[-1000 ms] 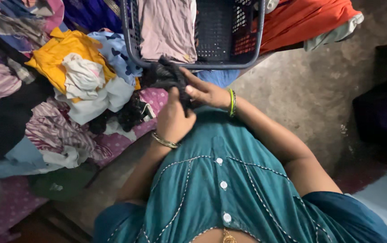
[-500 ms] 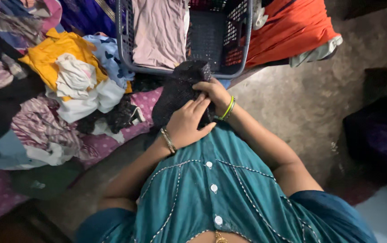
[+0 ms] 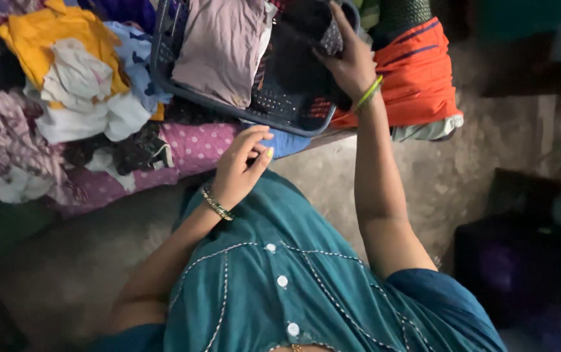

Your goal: The person sorts various garments from a pile into a basket by hand, then folds several items of clothing and places them back into the basket.

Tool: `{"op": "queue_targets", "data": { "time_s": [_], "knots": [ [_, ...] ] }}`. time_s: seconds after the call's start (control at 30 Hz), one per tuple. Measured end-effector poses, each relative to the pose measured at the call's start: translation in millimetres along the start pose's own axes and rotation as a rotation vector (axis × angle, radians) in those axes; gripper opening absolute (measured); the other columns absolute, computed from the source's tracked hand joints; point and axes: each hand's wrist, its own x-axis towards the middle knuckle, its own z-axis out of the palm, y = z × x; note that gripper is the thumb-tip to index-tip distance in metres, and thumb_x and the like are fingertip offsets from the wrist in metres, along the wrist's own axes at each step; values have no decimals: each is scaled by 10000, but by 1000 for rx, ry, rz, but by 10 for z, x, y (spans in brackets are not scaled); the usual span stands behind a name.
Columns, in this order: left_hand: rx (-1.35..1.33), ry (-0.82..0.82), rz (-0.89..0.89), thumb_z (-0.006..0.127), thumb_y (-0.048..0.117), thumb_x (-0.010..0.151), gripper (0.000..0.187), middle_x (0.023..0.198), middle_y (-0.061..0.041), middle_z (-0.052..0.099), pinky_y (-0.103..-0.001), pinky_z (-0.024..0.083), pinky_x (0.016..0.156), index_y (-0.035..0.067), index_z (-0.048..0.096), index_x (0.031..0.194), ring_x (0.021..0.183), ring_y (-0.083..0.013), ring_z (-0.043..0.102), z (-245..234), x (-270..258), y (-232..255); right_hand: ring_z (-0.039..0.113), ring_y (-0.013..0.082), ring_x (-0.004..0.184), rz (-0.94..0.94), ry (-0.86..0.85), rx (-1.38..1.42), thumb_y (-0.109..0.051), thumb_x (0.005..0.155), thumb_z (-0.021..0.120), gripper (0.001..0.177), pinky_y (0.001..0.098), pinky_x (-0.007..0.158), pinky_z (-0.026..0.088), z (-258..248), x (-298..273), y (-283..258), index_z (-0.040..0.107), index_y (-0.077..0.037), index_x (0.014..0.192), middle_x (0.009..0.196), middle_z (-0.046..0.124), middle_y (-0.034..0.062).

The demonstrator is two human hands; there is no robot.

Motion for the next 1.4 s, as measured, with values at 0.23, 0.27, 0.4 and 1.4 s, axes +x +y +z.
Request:
{"op": "queue_targets", "data": {
  "time_s": [0.23, 0.27, 0.4, 1.4],
  "knots": [
    [-4, 154, -86, 652, 87, 1030, 270, 1308, -79, 642, -241, 566, 822, 13, 618, 1287, 987, -118, 687, -53, -235, -223, 629, 433, 1158, 151, -281, -621, 85, 819, 602, 981, 556, 994, 515, 1044, -37, 861, 274, -334, 1643, 1441, 562, 163],
    [-9, 179, -112, 652, 87, 1034, 282, 1296, -76, 652, -239, 563, 835, 9, 614, 1303, 1019, -117, 687, -65, -261, -259, 616, 418, 1176, 167, -390, -713, 91, 825, 573, 971, 612, 957, 494, 1356, -93, 997, 219, -339, 1620, 1604, 487, 88],
    [-18, 261, -167, 644, 111, 1040, 255, 1311, -74, 637, -228, 548, 787, 14, 614, 1274, 958, -97, 658, -64, -309, -345, 629, 416, 1145, 233, -716, -702, 22, 850, 571, 781, 589, 942, 502, 2279, -476, 1482, 303, -287, 1515, 1516, 523, 114],
    [653, 121, -63, 756, 199, 897, 252, 1044, -181, 706, -483, 490, 925, 33, 673, 1067, 1006, -386, 647, -255, 809, -1882, 647, 233, 489, 1169, -529, 677, -413, 971, 688, 393, 361, 449, 532, 2979, -95, 1839, 717, -25, 914, 693, 699, 104]
  ]
}}
